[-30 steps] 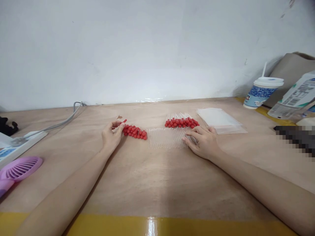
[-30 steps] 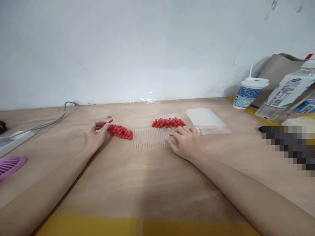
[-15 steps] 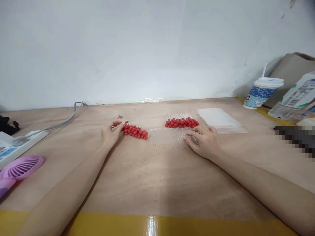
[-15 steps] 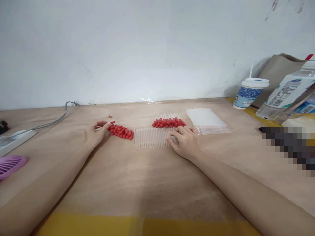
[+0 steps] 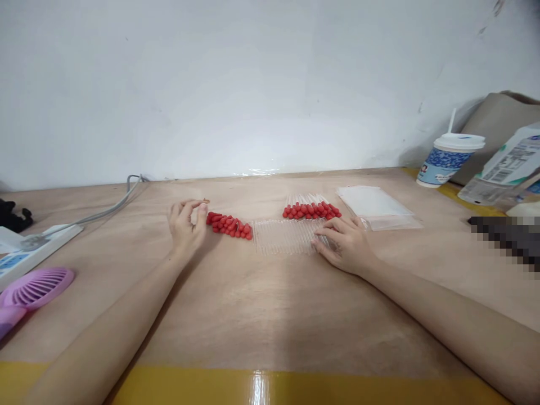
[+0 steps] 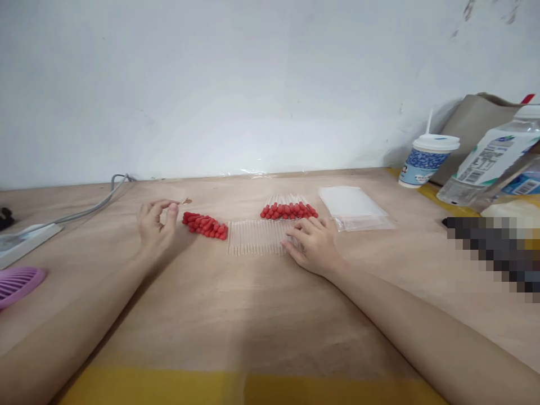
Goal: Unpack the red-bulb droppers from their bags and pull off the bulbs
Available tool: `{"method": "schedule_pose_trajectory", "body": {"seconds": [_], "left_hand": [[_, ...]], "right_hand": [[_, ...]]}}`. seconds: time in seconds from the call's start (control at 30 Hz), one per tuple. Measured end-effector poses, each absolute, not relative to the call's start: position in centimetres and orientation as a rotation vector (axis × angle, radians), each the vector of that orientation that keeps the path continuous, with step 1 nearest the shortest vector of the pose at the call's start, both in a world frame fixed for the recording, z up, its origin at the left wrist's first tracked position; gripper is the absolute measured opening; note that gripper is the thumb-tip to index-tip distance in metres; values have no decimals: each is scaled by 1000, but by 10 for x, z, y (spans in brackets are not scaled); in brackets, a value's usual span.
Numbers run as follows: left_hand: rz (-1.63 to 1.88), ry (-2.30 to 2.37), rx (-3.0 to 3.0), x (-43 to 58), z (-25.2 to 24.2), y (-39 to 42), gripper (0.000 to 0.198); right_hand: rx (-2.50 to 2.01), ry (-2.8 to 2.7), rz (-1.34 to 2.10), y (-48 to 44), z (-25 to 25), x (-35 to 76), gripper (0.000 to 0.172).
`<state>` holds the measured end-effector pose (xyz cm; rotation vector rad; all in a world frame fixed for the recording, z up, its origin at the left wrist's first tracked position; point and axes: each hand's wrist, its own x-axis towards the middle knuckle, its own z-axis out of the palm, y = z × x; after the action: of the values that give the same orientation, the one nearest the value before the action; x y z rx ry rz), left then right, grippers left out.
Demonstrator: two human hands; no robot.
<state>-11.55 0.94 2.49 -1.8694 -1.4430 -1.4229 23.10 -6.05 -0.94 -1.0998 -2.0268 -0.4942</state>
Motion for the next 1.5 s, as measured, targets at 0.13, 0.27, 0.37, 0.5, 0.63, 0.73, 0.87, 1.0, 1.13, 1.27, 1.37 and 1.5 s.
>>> {"method": "schedule_pose_trajectory", "body": {"seconds": [0.13,0.27,0.37,0.5,0.63,0.73,0.87,1.0,1.13,1.27,1.37,1.5], "left_hand": [[-1087,-1219,-2218,-73,41,-6,14],[-737,-1284,-2447,-23,47,4,14],[-637,-1470,-2583,6,48,22,20],[-602,-1624,-2617,30,47,41,24],[-593,-1693,-2597,41,42,49,29],[-611,-1735,-2577,46,38,50,25],[-741,-1789,-2509,50,35,48,19],[-921,-1830,-2499,39,35,38,19],[-1133,-1747,-2520,10,34,10,16],[-1397,-1290,-2581,-20,25,-23,5],[-1457,-983,-2567,-31,13,-37,1],[-1453,-785,-2609,-33,2,-42,7]], "right_hand": [[-936,-2251,-287,-63,-5,225,24],[-870,-2318,-246,-65,-3,224,25],[-884,-2294,-258,-65,-3,225,24],[-892,-2274,-271,-66,-3,225,21],[-888,-2251,-280,-66,-3,223,20],[-889,-2245,-283,-66,-3,223,20],[-879,-2243,-293,-66,-4,223,20],[-884,-2226,-309,-65,-4,224,19],[-920,-2122,-371,-64,-6,225,23],[-933,-1961,-458,-64,-6,223,48],[-912,-2009,-488,-64,-5,219,57],[-874,-2191,-459,-65,-5,216,46]]}}
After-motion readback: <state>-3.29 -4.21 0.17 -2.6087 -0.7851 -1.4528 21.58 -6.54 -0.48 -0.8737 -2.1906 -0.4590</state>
